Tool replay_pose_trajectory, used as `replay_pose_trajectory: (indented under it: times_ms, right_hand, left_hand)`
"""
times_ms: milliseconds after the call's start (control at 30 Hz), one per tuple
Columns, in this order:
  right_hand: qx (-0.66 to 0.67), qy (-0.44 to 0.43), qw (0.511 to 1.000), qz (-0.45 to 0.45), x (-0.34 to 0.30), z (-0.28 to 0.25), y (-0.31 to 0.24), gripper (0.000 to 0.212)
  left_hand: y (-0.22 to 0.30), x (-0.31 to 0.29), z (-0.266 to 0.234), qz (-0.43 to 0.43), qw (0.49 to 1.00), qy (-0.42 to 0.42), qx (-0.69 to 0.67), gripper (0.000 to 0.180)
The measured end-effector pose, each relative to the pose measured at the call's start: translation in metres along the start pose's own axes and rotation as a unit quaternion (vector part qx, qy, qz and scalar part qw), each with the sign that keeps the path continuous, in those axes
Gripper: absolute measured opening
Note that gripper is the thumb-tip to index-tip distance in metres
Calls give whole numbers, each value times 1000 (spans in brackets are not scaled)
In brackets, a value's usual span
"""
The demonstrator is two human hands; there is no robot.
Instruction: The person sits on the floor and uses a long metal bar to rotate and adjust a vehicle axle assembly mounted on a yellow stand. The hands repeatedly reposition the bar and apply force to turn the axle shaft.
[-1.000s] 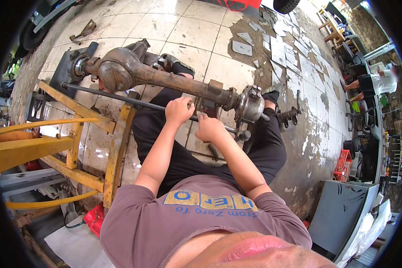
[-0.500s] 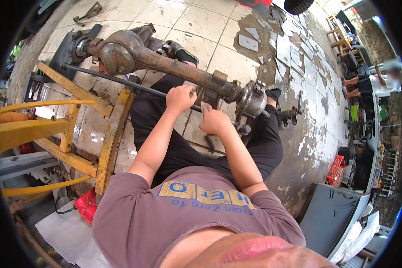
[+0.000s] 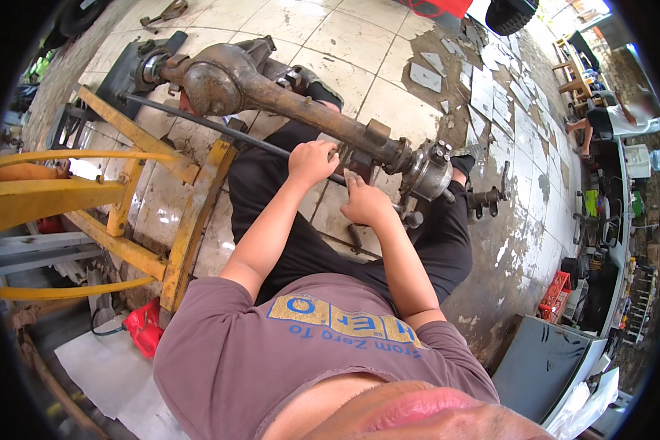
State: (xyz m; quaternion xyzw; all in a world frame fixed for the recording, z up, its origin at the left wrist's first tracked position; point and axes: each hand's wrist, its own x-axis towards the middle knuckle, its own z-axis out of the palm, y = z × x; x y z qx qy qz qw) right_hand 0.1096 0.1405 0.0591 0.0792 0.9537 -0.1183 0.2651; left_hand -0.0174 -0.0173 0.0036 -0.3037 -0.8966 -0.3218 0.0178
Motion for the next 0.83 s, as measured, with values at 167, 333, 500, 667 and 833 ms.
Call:
replay_pose_trajectory:
  times_ms: [167, 333, 500, 667, 833]
  right_hand:
    - [-19, 1, 1000, -7, -22, -13, -9, 87]
    - [-14, -41, 997, 61, -8, -18, -16, 94]
    - [-26, -25, 999, 40, -14, -14, -9, 82]
    - [-43, -31, 998, 14, -27, -23, -15, 75]
    - [-36, -107, 992, 50, -17, -24, -2, 91]
  left_hand:
    - [-6, 1, -1, 2, 1000, 1, 9, 24]
    - [-6, 3, 3, 7, 1000, 5, 13, 25]
    - [1, 3, 3, 15, 1000, 6, -1, 24]
    - [-6, 1, 1, -3, 1000, 5, -7, 24]
    - [-8, 5, 6, 3, 1000, -16, 20, 31]
